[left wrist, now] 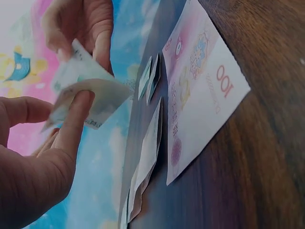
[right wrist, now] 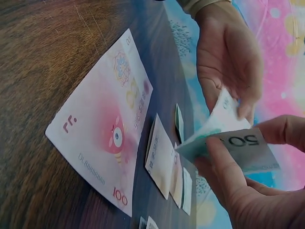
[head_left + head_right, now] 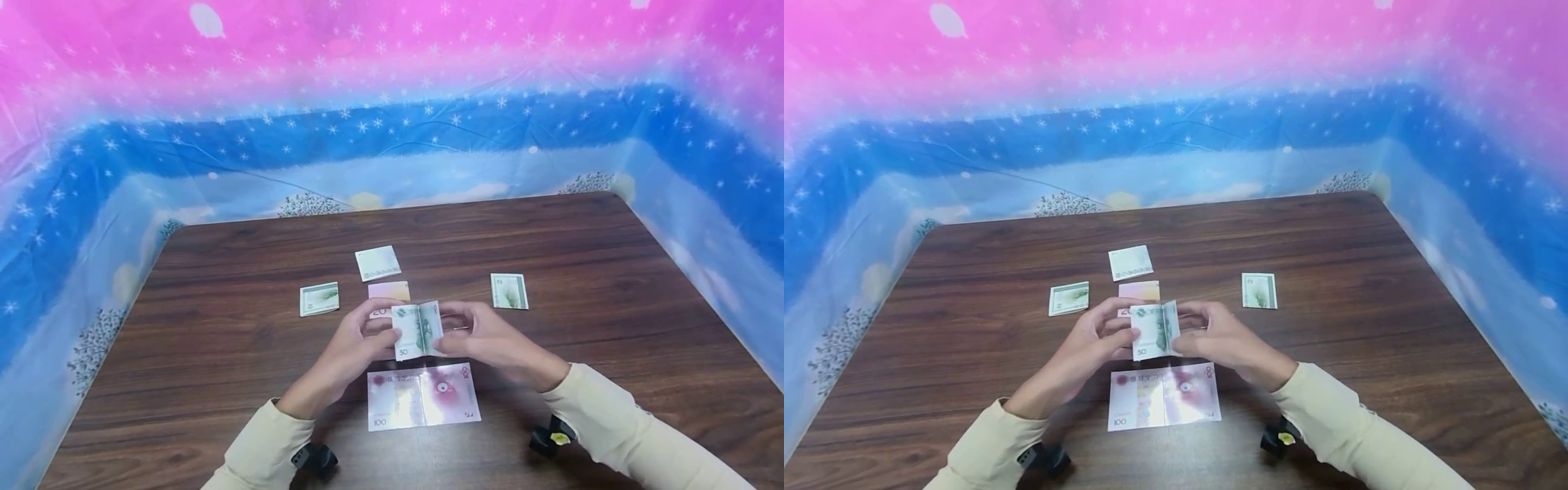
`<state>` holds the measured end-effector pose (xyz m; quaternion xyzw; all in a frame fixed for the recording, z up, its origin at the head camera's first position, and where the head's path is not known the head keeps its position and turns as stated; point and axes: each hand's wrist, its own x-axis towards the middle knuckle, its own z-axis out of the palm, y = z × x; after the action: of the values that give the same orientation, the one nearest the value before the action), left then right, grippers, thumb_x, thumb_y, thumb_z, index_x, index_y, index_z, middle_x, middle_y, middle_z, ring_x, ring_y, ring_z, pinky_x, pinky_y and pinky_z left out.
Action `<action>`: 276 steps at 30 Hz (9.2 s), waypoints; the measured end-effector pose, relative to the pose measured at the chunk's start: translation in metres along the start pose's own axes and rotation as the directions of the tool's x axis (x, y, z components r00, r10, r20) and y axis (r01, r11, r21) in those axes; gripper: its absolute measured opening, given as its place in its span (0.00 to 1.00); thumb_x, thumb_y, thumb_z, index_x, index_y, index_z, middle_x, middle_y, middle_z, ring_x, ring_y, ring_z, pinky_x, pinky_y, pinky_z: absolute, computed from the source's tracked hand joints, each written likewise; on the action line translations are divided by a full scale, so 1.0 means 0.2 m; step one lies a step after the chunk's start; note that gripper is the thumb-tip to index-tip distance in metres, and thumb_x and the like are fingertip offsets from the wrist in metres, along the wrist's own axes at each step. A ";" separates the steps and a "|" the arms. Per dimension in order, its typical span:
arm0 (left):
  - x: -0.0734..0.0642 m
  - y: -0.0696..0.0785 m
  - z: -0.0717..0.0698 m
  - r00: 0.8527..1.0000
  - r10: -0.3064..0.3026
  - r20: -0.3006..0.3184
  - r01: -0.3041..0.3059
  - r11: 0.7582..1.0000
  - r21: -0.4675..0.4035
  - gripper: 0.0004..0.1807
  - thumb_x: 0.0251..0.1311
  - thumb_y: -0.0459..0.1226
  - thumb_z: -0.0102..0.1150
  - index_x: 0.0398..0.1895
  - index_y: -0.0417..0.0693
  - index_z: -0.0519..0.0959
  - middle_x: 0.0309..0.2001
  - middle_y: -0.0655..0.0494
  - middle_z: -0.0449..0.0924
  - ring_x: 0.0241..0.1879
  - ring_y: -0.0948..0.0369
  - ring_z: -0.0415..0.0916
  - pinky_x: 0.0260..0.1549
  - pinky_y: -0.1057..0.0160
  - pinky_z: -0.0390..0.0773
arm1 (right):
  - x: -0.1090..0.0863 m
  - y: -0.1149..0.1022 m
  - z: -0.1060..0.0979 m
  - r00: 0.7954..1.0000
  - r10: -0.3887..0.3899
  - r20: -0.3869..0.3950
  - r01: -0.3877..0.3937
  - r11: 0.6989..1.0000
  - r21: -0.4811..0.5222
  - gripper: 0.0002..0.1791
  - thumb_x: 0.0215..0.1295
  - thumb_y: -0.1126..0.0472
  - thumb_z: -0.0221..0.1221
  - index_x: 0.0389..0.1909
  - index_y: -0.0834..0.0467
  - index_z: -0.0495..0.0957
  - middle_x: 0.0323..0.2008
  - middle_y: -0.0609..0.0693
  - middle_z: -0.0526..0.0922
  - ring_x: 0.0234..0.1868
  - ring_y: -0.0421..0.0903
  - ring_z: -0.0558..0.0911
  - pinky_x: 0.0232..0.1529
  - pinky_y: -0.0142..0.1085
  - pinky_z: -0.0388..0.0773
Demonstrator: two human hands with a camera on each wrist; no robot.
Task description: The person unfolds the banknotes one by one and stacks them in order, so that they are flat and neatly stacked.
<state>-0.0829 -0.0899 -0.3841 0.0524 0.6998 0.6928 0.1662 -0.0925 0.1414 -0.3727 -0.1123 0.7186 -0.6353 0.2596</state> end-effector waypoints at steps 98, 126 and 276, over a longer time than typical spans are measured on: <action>0.41 0.01 -0.27 0.998 0.037 0.051 -0.063 0.474 0.878 0.22 0.78 0.38 0.44 0.65 0.30 0.72 0.73 0.32 0.60 0.75 0.42 0.55 0.71 0.43 0.59 | 0.58 0.04 -0.21 0.981 0.074 -0.179 -0.096 0.988 -0.119 0.26 0.66 0.69 0.63 0.64 0.71 0.71 0.59 0.64 0.76 0.53 0.56 0.83 0.52 0.39 0.83; 0.50 0.04 -0.16 0.995 -0.007 0.101 -0.086 0.463 0.882 0.12 0.77 0.40 0.47 0.37 0.43 0.75 0.62 0.39 0.75 0.47 0.48 0.79 0.43 0.52 0.74 | 0.71 0.01 -0.17 0.933 0.224 -0.281 -0.135 0.942 0.306 0.27 0.67 0.74 0.59 0.66 0.73 0.66 0.51 0.63 0.78 0.46 0.48 0.84 0.59 0.39 0.79; -0.06 -0.01 -0.08 0.992 -0.047 -0.120 0.060 0.993 0.103 0.20 0.59 0.27 0.67 0.55 0.39 0.79 0.37 0.43 0.86 0.31 0.56 0.83 0.31 0.55 0.86 | -0.05 0.05 -0.08 0.986 0.075 -0.151 -0.072 0.997 0.026 0.21 0.61 0.73 0.63 0.55 0.71 0.73 0.41 0.60 0.87 0.40 0.49 0.87 0.42 0.39 0.85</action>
<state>-0.0768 -0.1092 -0.3848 0.0014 0.7454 0.6517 0.1402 -0.0911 0.1622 -0.3782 -0.0346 0.7335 -0.6392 0.2285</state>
